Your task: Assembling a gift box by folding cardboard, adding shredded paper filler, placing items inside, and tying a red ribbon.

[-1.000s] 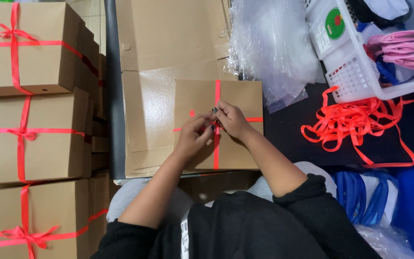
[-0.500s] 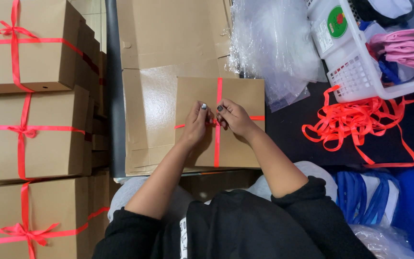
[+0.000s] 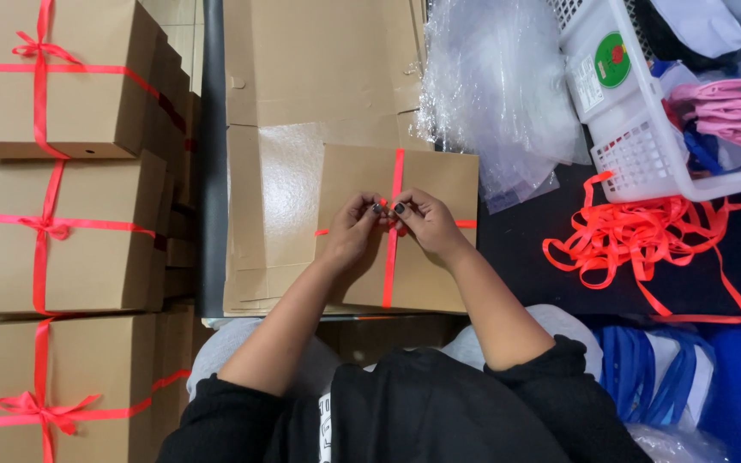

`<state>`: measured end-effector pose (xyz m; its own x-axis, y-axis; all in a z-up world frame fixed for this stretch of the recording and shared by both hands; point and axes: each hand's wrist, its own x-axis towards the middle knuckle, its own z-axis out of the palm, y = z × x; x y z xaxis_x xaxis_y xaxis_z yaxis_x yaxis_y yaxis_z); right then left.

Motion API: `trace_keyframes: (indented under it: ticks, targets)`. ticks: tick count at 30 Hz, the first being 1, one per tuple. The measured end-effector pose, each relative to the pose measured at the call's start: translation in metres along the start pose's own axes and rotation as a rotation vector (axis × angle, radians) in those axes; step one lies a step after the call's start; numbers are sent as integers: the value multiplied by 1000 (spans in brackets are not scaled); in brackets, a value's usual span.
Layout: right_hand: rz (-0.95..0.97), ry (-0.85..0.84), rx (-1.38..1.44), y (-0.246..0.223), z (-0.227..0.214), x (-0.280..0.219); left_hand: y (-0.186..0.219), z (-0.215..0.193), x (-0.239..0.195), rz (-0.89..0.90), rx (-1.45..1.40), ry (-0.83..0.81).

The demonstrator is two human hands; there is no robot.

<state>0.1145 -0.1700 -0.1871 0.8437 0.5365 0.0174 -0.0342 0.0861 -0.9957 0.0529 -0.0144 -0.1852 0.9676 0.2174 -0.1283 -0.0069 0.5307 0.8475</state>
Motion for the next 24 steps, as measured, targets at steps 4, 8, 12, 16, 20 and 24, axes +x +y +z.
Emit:
trace_keyframes:
  ticks: [4, 8, 12, 16, 20, 24]
  targets:
    - [-87, -2, 21, -6, 0, 1, 8, 7, -7, -4, -66, 107]
    - [-152, -12, -2, 13, -1, 3, 12, 18, -9, 2, -85, 156]
    - [-161, -30, -32, 10, 1, 0, 8, 14, -5, 10, -118, 169]
    - [-129, -18, -120, 6, 2, -1, 7, 14, -5, -5, -6, 217]
    - [-24, 12, -51, 15, 3, -2, -13, 5, 3, -2, -13, 248]
    - [-3, 10, -67, 19, 0, -3, -8, 5, 1, -18, 93, 223]
